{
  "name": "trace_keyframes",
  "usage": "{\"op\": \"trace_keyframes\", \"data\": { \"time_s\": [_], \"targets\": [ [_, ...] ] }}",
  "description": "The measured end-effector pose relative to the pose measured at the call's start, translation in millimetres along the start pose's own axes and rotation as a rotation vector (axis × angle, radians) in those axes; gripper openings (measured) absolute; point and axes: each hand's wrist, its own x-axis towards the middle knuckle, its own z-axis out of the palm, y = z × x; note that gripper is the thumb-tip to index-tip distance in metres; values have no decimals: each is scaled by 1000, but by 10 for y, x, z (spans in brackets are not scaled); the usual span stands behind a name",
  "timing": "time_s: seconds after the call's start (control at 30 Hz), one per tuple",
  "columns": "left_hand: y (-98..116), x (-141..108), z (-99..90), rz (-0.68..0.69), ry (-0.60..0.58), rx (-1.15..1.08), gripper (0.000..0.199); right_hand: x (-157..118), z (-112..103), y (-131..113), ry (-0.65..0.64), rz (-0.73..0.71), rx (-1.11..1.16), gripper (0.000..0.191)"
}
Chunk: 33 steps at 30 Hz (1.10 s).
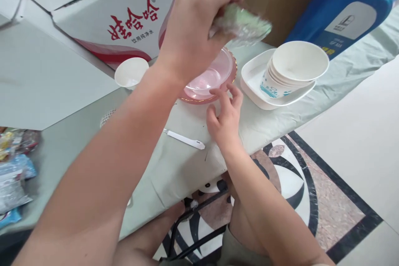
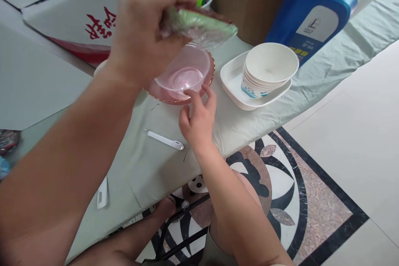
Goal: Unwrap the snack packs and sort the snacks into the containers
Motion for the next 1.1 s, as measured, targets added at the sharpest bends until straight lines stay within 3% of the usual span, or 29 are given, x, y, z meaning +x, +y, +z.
{"op": "trace_keyframes", "data": {
  "time_s": [0.13,0.2,0.3,0.37,0.43,0.57,0.7,0.83,0.9,1.1],
  "targets": [
    [-249,-470,84,-41,29,-86,42,27,48,-11,59,-92,6,60],
    [-296,-637,83,49,63,-159,38,49,60,-43,88,-100,46,71],
    [-247,-780,4,215,63,-271,28,80,50,-82,58,-82,116,70],
    [-175,-836,-66,248,3,-329,25,97,32,-82,36,-101,160,63],
    [-139,-886,-113,213,-76,-369,36,105,19,-64,52,-110,211,56],
    [-298,-963,-84,8,-222,-356,65,96,21,-19,142,-47,246,47],
    [-511,-923,35,-146,-377,-133,45,80,23,6,118,-41,228,49],
    [-534,-811,124,-129,-602,0,19,62,7,8,7,-69,178,47],
    [-540,-787,153,-109,-570,7,20,46,6,4,-31,-78,185,46],
    [-664,-888,207,-46,-238,17,30,-12,37,-3,-100,-36,163,56]
  ]
}}
